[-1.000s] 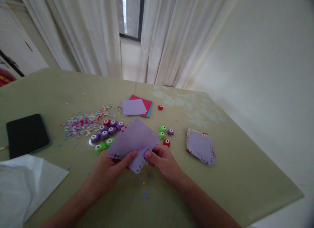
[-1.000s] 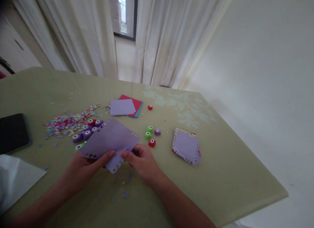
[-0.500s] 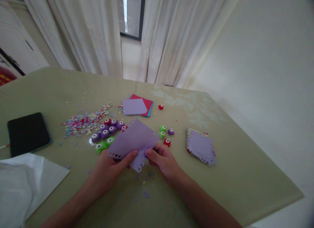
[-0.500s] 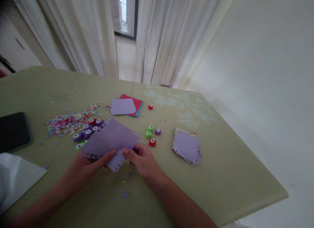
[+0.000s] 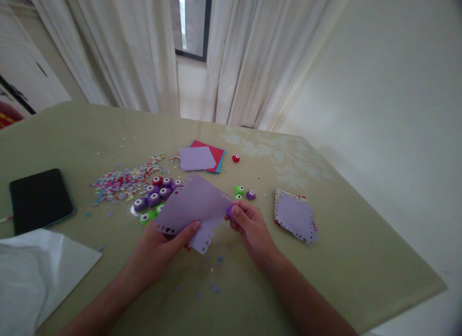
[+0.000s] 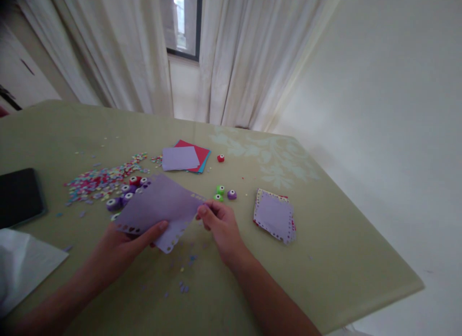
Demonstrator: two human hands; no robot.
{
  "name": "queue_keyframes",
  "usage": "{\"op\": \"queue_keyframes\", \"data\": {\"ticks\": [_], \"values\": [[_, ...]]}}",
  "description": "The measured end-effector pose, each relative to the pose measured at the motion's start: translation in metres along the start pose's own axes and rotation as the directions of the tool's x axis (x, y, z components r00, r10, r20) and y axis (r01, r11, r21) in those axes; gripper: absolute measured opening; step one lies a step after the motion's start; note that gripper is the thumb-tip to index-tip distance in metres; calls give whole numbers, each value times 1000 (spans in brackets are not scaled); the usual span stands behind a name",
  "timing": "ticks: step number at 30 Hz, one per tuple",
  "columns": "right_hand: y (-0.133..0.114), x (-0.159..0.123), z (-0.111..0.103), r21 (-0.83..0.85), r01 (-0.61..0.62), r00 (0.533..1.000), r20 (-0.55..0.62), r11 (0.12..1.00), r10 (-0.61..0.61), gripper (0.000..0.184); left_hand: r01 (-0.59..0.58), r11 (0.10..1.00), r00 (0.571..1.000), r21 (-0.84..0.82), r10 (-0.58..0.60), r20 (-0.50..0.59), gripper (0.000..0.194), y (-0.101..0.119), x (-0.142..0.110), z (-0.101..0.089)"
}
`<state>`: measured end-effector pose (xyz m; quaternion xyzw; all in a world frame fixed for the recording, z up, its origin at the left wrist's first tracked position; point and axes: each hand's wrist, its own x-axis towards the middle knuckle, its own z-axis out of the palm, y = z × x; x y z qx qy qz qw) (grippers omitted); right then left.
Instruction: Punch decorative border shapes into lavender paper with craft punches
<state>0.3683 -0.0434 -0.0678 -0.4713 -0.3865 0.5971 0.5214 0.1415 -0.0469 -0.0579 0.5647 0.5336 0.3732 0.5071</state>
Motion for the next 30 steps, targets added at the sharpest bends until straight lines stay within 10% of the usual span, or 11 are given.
{"op": "queue_keyframes", "data": {"ticks": [4, 8, 11, 16, 30], "values": [[-16, 2, -13, 48, 209, 971, -130, 977, -201, 53, 12, 999, 999, -31, -13, -41, 31, 3, -3, 1], [-31, -3, -16, -129, 315, 949, 72, 940, -308, 54, 48, 997, 996, -56, -44, 76, 28, 1, -3, 0], [-29, -5, -10, -263, 242, 963, 183, 934, -198, 50, 101, 991, 974, -92, -80, 212, 29, -1, -1, -3], [-3, -8, 8, 7, 34, 996, -85, 999, -33, 46, 25, 959, 971, -283, 44, 235, 55, 2, -6, -1], [13, -20, 25, 49, 23, 1000, 9, 999, -23, 49, 77, 993, 943, -87, -101, -318, 34, 1, -3, 0]]}}
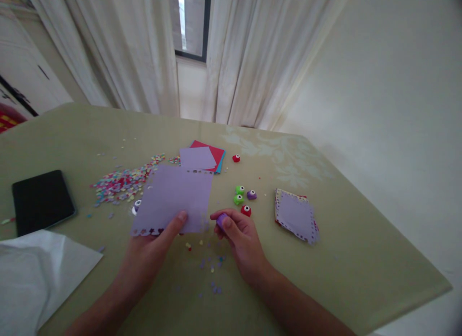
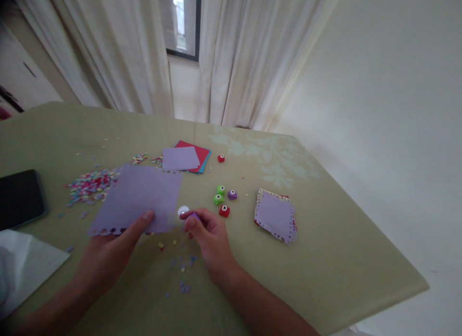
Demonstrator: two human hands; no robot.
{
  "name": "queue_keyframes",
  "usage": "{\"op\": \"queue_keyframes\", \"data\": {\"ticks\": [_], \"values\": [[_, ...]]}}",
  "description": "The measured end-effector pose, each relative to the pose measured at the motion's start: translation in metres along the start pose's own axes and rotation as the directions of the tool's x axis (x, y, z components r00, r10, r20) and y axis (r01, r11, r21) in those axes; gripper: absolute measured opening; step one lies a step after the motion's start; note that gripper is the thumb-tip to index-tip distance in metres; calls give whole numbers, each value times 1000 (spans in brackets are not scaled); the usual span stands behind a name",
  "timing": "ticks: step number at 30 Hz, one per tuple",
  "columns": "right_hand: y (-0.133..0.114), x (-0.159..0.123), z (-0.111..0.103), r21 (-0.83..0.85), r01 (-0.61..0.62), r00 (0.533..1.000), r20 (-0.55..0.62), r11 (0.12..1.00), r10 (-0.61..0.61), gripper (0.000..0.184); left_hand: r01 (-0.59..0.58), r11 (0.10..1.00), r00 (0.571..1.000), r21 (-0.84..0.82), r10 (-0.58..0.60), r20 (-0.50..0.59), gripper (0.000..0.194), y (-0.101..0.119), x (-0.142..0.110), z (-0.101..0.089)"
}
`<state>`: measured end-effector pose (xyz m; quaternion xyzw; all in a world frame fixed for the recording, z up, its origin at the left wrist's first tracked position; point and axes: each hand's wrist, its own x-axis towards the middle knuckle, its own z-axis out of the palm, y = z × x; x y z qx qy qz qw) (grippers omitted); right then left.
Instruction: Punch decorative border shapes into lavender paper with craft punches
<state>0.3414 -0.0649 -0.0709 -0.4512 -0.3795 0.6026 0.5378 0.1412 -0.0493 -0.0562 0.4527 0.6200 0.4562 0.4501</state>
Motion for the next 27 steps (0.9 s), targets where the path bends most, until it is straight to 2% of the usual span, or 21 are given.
{"op": "queue_keyframes", "data": {"ticks": [2, 5, 8, 12, 16, 20, 27], "values": [[0, 3, -2, -18, -51, 999, 7, 999, 51, 55, 17, 1000, 1000, -6, -17, 13, 33, 3, 0, 0], [4, 3, -1, -12, -81, 996, 44, 997, 82, 62, 0, 1000, 996, -12, 1, 93, 31, 7, -3, 4], [9, 2, 1, 26, -75, 995, 70, 997, 73, 61, -34, 999, 985, -20, 37, 169, 29, 8, -6, 7], [11, 3, 0, 53, -37, 999, 35, 998, 35, 61, -47, 998, 971, 37, 37, 235, 30, 8, -4, 6], [8, 5, -2, 44, -27, 1000, 7, 999, 26, 60, -79, 996, 970, 43, 67, 232, 28, 6, 0, 4], [7, 4, 0, 14, -55, 998, 31, 998, 55, 60, -92, 996, 963, 18, 84, 257, 26, 5, 0, 3], [6, 5, 0, -44, -33, 999, 28, 999, 34, 62, -111, 993, 969, -32, 115, 218, 24, 8, -2, 4]]}}
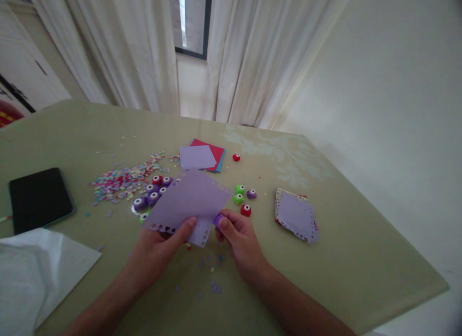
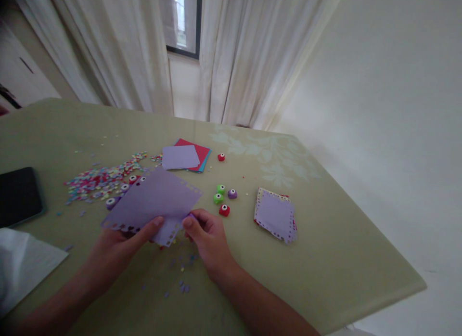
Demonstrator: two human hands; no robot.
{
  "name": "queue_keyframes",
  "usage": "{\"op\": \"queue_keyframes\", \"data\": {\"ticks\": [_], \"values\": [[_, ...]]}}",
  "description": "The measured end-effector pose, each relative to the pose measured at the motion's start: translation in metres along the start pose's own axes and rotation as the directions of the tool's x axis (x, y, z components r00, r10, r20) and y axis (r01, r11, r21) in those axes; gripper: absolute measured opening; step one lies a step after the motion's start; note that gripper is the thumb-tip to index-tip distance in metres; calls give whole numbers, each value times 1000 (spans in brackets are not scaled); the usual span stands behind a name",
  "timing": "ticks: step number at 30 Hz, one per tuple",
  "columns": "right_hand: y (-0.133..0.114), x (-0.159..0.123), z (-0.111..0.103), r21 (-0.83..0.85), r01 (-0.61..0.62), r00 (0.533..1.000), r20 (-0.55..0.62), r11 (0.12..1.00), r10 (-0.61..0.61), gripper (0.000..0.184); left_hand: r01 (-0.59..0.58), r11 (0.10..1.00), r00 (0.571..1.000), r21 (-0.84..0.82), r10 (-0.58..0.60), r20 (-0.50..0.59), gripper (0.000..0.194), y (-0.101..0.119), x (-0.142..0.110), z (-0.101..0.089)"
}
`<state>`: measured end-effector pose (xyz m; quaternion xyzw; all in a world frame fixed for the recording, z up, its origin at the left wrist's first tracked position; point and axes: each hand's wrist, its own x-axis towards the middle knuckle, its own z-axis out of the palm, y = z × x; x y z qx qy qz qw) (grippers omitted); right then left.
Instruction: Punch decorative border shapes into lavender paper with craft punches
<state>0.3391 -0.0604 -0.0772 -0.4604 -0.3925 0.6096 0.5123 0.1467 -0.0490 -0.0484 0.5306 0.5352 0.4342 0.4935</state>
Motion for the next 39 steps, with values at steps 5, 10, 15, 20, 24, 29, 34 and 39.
{"op": "queue_keyframes", "data": {"ticks": [5, 10, 15, 20, 24, 29, 34, 39], "values": [[-2, 0, 1, -6, 10, 1000, 14, 1000, -9, 64, 0, 1000, 1000, 4, 0, 16, 24, 3, 1, 0], [-4, -2, 1, -45, 27, 999, 35, 999, -26, 62, -20, 1000, 1000, 4, 20, 17, 22, 1, 2, -1], [-4, -1, 1, -53, 39, 999, 23, 998, -37, 62, -21, 1000, 1000, -16, 21, 1, 20, 3, 1, -1], [-5, -1, 1, -75, 29, 998, 52, 997, -25, 63, -21, 1000, 1000, -7, 21, -4, 21, 5, 3, 0], [-6, -3, 3, -62, 24, 998, 64, 998, -20, 61, -18, 1000, 1000, 18, 18, -2, 23, 3, 3, 0], [-7, -3, 2, -45, 20, 996, 86, 999, -16, 63, -12, 997, 1000, 74, 11, 25, 25, -2, 2, -2], [-8, -1, -2, -94, 22, 995, 96, 995, -13, 63, -5, 998, 999, 61, 2, 42, 26, -4, 3, -2], [-9, 1, -4, -119, 27, 999, 36, 993, -22, 63, 69, 997, 998, 46, -69, -2, 22, 0, -4, 3]]}}
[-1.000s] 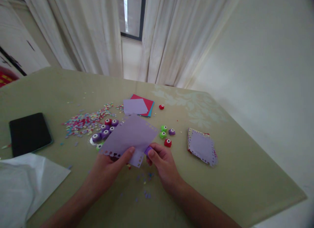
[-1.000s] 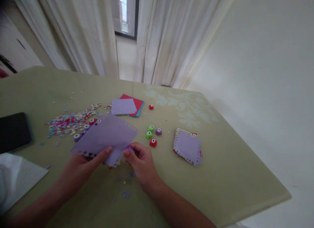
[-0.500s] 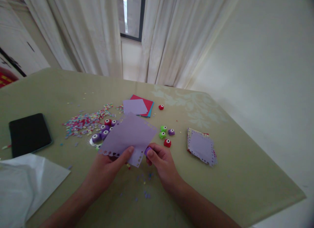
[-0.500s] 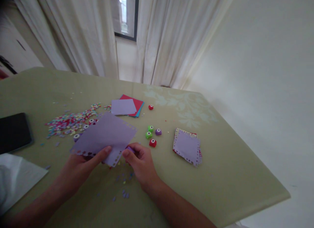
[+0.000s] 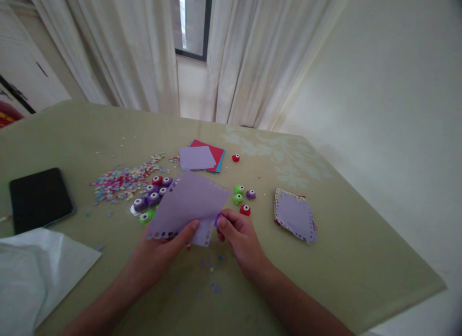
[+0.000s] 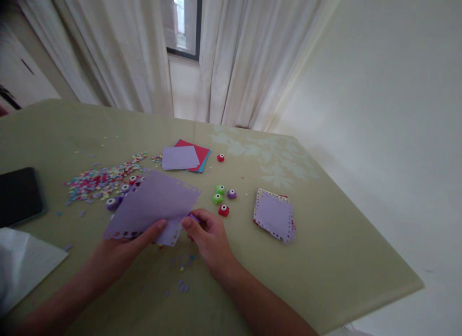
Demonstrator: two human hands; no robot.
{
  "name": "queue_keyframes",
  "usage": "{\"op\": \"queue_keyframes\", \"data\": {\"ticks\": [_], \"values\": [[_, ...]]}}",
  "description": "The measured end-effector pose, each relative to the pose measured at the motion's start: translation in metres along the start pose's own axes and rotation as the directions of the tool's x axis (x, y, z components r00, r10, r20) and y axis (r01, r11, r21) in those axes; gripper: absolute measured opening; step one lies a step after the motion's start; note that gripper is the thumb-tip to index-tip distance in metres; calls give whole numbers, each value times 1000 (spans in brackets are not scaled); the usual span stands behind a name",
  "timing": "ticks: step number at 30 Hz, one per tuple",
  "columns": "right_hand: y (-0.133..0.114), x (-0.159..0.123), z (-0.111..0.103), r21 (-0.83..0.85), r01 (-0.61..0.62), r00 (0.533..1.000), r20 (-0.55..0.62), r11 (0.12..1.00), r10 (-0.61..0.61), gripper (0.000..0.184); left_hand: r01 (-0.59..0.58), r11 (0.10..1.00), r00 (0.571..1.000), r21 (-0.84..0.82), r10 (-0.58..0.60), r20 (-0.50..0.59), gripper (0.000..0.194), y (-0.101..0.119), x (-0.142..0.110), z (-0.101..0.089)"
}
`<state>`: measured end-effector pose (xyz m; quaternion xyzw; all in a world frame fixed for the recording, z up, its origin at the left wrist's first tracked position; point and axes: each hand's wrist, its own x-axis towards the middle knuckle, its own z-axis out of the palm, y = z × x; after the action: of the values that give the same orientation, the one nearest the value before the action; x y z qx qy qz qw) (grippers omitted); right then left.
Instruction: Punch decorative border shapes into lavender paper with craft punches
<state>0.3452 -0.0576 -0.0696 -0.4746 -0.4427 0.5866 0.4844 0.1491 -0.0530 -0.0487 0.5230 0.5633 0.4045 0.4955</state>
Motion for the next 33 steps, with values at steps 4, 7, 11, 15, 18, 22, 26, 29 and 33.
{"op": "queue_keyframes", "data": {"ticks": [4, 7, 11, 15, 18, 22, 26, 29, 33], "values": [[1, 0, 0, 17, -25, 1000, -11, 1000, 25, 63, 2, 1000, 1000, -2, -2, -19, 21, 3, -3, 2], [4, -1, -1, 45, -32, 999, 26, 998, 31, 62, -14, 1000, 1000, -22, 14, -17, 19, 2, 0, 1], [9, 0, -3, 105, -16, 1000, 1, 994, 16, 64, -27, 1000, 1000, -15, 27, 1, 19, -3, 3, 0], [8, 0, -4, 94, -20, 1000, -15, 995, 21, 64, -2, 1000, 999, -13, 1, -37, 22, -2, 0, 3], [5, -1, -1, 83, -30, 999, -33, 996, 32, 63, 14, 1000, 999, 14, -13, -50, 22, 1, -1, 2], [3, -2, 2, 79, -15, 998, -57, 997, 20, 62, -8, 1000, 1000, 20, 8, 9, 21, 2, 2, -2], [6, 0, 3, 86, -13, 998, -63, 996, 19, 64, 9, 1000, 1000, -9, -9, -25, 22, 0, 2, -2], [6, 0, 5, 82, -26, 997, -76, 996, 32, 63, 15, 1000, 999, 4, -14, -33, 24, -3, 2, -2], [4, -1, 8, 94, -10, 997, -81, 996, 18, 63, -17, 1000, 1000, 24, 17, 16, 25, -6, 4, -4]]}}
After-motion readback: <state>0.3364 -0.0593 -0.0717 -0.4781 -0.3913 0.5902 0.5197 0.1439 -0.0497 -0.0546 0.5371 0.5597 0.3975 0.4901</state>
